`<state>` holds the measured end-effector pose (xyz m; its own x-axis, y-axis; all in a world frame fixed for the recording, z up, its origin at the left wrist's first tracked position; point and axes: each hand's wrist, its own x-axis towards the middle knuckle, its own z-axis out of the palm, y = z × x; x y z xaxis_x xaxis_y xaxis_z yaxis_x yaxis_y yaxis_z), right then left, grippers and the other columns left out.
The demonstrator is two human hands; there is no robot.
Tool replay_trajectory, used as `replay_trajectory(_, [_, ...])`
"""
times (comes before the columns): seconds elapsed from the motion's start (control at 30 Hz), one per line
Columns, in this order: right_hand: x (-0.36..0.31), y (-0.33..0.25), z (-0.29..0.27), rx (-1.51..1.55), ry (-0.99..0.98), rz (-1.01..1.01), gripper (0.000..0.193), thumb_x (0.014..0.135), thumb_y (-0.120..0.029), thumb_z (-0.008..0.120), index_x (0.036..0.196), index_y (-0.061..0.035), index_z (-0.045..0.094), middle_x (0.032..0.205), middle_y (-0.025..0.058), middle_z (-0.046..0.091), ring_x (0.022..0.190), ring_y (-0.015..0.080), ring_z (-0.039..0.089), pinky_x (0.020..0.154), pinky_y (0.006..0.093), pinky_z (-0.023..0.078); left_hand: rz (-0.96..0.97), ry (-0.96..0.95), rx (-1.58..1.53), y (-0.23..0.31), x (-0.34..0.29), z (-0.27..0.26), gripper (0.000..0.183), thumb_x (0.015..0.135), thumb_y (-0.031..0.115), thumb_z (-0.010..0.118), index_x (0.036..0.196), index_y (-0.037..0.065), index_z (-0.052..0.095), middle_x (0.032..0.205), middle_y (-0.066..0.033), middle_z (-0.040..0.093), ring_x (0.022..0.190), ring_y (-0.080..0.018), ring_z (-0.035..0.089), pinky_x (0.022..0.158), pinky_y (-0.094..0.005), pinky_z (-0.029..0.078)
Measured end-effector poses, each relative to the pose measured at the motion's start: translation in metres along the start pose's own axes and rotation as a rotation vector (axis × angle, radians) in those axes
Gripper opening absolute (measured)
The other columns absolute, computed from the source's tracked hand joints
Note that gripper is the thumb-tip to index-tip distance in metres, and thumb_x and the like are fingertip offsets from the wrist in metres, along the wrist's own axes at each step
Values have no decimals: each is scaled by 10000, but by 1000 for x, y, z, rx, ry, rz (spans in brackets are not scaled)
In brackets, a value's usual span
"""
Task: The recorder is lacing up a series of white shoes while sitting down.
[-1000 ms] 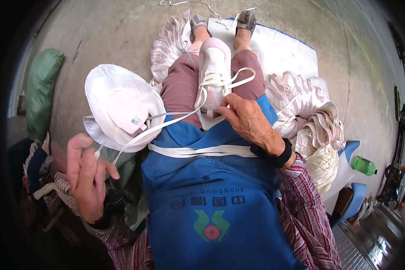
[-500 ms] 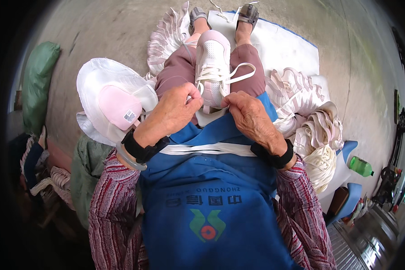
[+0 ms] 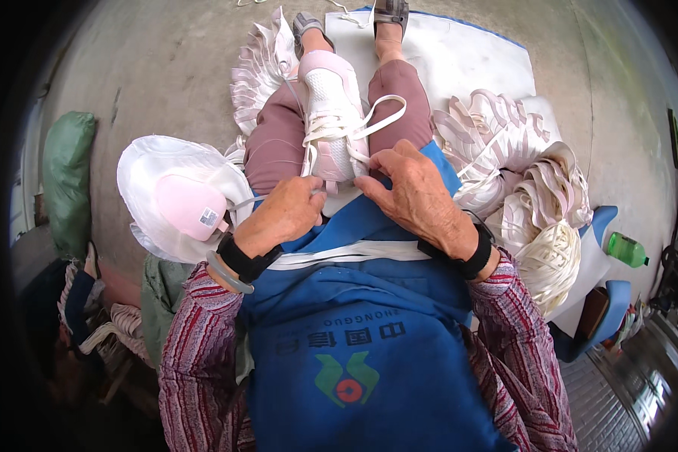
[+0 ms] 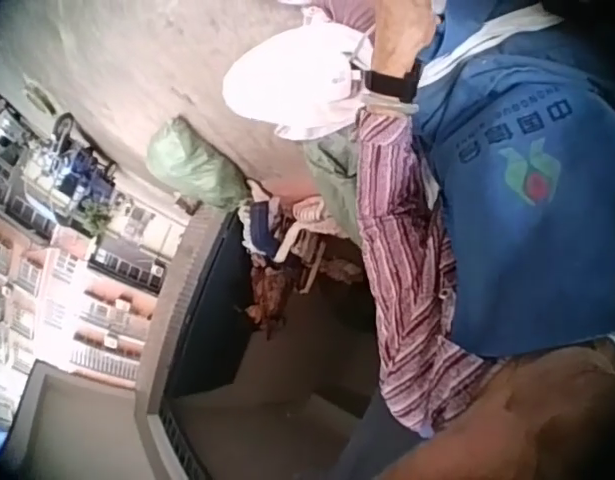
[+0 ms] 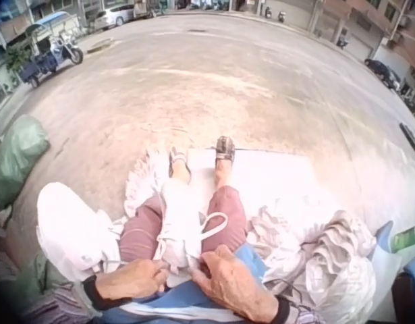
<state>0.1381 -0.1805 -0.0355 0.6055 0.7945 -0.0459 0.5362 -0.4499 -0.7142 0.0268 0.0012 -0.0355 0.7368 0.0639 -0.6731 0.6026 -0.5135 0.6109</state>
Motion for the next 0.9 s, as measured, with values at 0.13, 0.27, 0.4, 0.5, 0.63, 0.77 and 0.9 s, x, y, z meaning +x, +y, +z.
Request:
replay_trajectory(0.13, [16, -5, 15, -187, -42, 41, 291, 761, -228, 713, 801, 34, 592, 795, 189, 550, 685, 366, 601, 609, 440, 500, -74, -17, -80, 10, -4, -1, 362, 898, 190, 486, 1113, -91, 559, 670, -144, 655, 688, -244, 659, 681, -345, 492])
replay_trajectory(0.27, [31, 3, 17, -313, -65, 111, 195, 788, -157, 628, 786, 36, 599, 821, 212, 576, 721, 384, 621, 630, 443, 520, -87, -1, -125, 4, -1, 0, 357, 895, 201, 510, 1107, -82, 559, 681, -126, 662, 671, -224, 653, 675, -342, 490])
replay_trajectory(0.4, [39, 26, 10, -345, -24, 68, 141, 767, -74, 586, 796, 57, 628, 864, 249, 569, 713, 394, 641, 634, 442, 535, -52, 113, -111, 9, 2, -5, 346, 900, 220, 520, 1074, -78, 540, 686, -128, 658, 657, -247, 646, 669, -362, 489])
replay_trajectory(0.5, [37, 31, 10, -281, -18, 10, 130, 782, -71, 575, 785, 52, 618, 855, 245, 562, 701, 396, 636, 620, 441, 534, -72, 100, -125, 7, 9, 2, 363, 901, 231, 524, 1080, -84, 503, 687, -130, 654, 657, -259, 645, 686, -369, 486])
replay_trajectory(0.63, [31, 16, 21, -292, -41, -27, 125, 800, -72, 566, 773, 45, 601, 848, 240, 551, 690, 397, 631, 602, 437, 534, -160, 74, -389, 11, 7, 10, 584, 892, 264, 540, 1310, -88, 333, 776, -72, 656, 459, -124, 499, 350, -276, 391])
replay_trajectory(0.77, [26, 11, 19, -287, -15, -31, 140, 816, -95, 579, 775, 39, 590, 847, 240, 538, 680, 394, 621, 600, 442, 526, -126, 53, -320, 10, 9, 11, 605, 905, 268, 524, 1339, -94, 309, 777, -99, 666, 408, -132, 486, 359, -258, 399])
replay_trajectory(0.9, [24, 10, 9, -179, -28, -14, 169, 809, -128, 610, 790, 39, 598, 805, 223, 537, 701, 384, 589, 638, 437, 495, -120, 12, -210, 13, -1, 5, 565, 925, 283, 494, 1326, -83, 338, 788, -117, 674, 411, -127, 491, 358, -250, 388])
